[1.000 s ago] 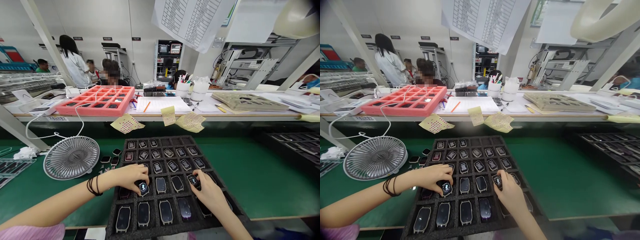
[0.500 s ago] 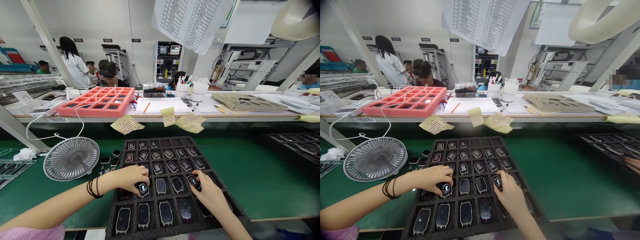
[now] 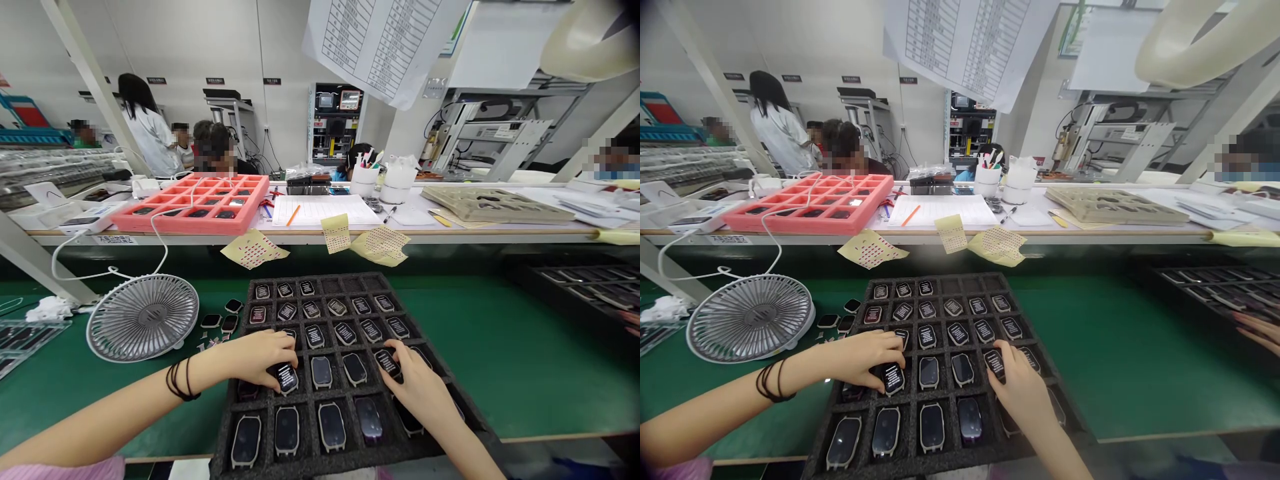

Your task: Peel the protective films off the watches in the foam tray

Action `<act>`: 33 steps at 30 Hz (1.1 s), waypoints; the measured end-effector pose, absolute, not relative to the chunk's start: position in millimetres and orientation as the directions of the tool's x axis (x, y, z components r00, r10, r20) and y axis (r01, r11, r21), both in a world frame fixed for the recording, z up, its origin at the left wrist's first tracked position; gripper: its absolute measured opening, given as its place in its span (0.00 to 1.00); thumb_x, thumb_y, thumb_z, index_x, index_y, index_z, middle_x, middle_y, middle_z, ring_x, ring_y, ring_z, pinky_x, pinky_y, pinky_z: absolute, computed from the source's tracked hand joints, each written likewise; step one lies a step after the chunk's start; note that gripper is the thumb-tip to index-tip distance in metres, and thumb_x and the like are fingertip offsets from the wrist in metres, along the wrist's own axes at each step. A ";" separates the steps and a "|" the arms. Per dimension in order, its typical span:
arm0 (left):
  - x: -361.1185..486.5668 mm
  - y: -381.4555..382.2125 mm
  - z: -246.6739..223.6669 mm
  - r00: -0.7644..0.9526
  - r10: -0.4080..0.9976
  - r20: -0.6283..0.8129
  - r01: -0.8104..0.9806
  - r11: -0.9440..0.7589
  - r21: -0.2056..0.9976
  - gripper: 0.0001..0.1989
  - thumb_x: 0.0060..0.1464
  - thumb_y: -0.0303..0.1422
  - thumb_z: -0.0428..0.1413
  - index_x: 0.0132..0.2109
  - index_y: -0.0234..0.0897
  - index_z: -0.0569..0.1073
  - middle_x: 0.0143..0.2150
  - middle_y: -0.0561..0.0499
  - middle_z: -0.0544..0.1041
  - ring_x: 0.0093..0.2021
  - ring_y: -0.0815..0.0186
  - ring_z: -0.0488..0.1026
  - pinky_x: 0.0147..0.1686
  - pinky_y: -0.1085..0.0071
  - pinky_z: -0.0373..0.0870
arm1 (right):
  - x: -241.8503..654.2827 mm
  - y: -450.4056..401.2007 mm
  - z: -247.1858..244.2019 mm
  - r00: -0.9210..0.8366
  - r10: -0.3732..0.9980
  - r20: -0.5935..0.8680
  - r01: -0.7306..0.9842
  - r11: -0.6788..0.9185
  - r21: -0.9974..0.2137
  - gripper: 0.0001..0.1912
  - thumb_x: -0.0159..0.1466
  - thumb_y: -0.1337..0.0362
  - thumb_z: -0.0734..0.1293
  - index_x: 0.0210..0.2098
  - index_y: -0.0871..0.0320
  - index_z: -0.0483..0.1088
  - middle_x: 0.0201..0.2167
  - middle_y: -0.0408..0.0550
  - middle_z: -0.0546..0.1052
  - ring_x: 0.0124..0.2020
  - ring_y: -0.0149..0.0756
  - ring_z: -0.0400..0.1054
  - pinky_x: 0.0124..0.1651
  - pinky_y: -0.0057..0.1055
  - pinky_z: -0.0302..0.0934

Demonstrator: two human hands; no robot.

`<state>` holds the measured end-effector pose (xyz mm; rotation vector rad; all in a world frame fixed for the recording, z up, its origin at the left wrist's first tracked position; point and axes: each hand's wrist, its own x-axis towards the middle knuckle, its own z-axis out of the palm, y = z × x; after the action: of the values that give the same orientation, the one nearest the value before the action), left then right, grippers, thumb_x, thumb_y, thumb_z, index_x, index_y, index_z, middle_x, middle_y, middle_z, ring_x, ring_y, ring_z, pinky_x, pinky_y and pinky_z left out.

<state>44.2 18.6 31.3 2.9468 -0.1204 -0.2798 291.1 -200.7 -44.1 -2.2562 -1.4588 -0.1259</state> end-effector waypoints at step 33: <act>-15.4 3.4 32.7 0.927 0.217 -0.307 0.238 -0.971 0.033 0.24 0.48 0.26 0.62 0.53 0.43 0.69 0.44 0.46 0.74 0.42 0.56 0.75 0.38 0.68 0.70 | 248.7 -170.4 -35.0 0.203 0.949 0.243 0.973 -0.168 -0.158 0.15 0.58 0.67 0.64 0.45 0.54 0.66 0.33 0.48 0.76 0.37 0.42 0.71 0.34 0.34 0.67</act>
<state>-15.4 3.4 32.7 3.0154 0.3565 -0.4685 248.7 -170.4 -35.0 -2.2041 -1.8198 -0.1262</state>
